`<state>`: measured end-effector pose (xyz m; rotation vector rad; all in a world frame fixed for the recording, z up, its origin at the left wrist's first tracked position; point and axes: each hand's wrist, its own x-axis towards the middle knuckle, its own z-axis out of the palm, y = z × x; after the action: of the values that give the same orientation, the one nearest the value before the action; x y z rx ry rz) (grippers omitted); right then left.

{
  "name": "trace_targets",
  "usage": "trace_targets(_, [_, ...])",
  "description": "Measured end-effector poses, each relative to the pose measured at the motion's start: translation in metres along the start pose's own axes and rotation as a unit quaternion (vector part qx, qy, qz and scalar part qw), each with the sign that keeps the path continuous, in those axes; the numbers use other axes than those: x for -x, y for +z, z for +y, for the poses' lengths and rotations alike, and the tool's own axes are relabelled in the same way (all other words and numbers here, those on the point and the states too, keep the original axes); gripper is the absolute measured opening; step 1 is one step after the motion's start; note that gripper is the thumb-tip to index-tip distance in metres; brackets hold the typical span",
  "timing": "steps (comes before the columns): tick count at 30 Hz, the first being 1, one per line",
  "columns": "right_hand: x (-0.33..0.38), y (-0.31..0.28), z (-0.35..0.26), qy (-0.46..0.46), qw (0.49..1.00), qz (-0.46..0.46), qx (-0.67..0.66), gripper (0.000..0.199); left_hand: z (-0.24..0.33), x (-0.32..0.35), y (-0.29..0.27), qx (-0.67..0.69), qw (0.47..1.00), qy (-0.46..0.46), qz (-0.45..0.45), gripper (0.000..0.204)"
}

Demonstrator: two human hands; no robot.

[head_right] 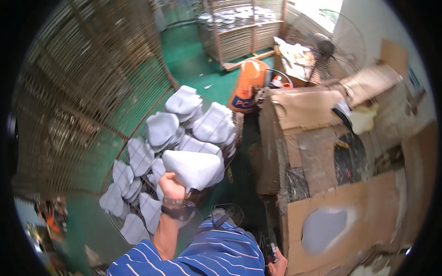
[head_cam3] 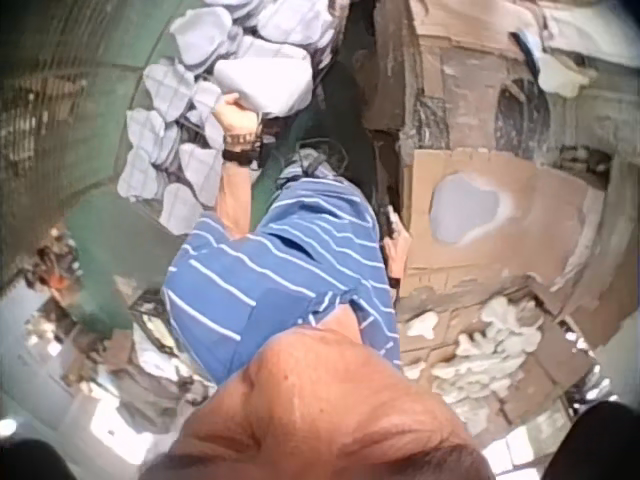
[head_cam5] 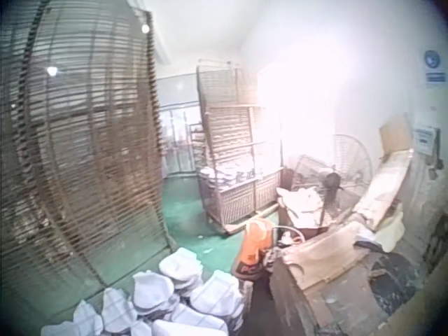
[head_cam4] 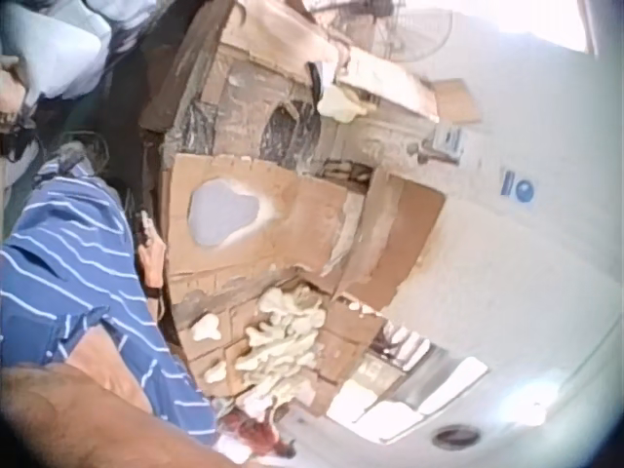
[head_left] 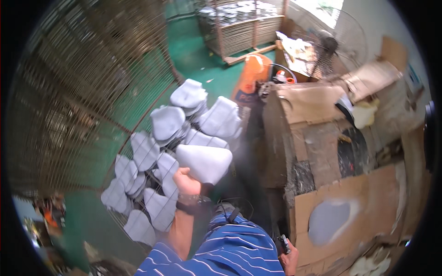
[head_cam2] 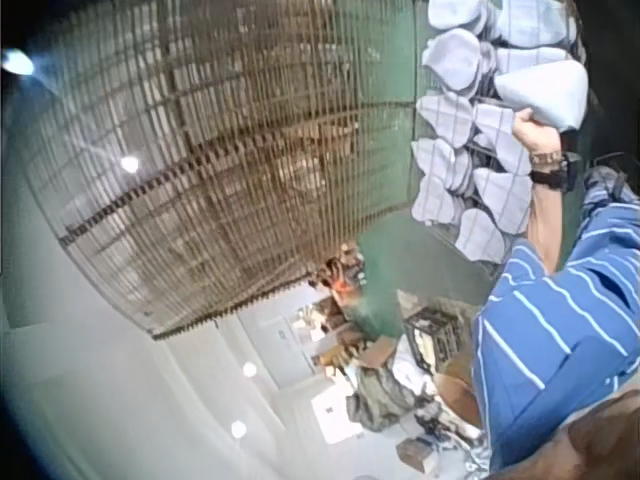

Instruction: The person repeatedly picks up white shoe parts from a wire drying rack and places them on a cardboard-covered workbench. They use a handheld spray gun to apply a grey coating to the parts, then return the coated items to the rack. The process is repeated for multiple units throughout the clip.

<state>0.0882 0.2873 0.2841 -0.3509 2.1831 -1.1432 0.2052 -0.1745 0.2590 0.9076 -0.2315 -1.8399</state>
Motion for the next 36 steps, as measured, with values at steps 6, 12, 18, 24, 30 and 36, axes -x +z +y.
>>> trace_targets(6, [-0.057, 0.036, -0.075, 0.04, 0.991, -0.065, 0.107, 0.025, 0.14, -0.169, -0.11, 0.066, 0.982, 0.173, 0.025, 0.029])
trace_targets(12, [-0.091, 0.063, -0.102, 0.018, 0.983, -0.101, 0.151, 0.022, 0.264, -0.257, -0.103, 0.106, 0.949, 0.289, 0.063, 0.026])
trace_targets(18, [-0.098, 0.083, -0.12, 0.047, 0.977, -0.107, 0.177, 0.033, 0.275, -0.284, -0.2, 0.126, 0.945, 0.289, 0.09, 0.045])
trace_targets(24, [-0.096, 0.084, -0.072, 0.051, 0.986, -0.094, 0.129, 0.041, 0.191, -0.291, -0.278, -0.253, 0.909, 0.003, 0.331, 0.061])
trace_targets(30, [-0.069, 0.096, -0.091, 0.093, 0.987, -0.024, 0.127, 0.037, 0.031, -0.233, -0.179, -0.378, 0.921, 0.056, 0.068, 0.045])
trace_targets(36, [-0.026, 0.069, -0.06, 0.095, 0.988, 0.095, 0.075, 0.056, -0.122, -0.118, -0.074, -0.447, 0.825, -0.244, -0.247, 0.044])
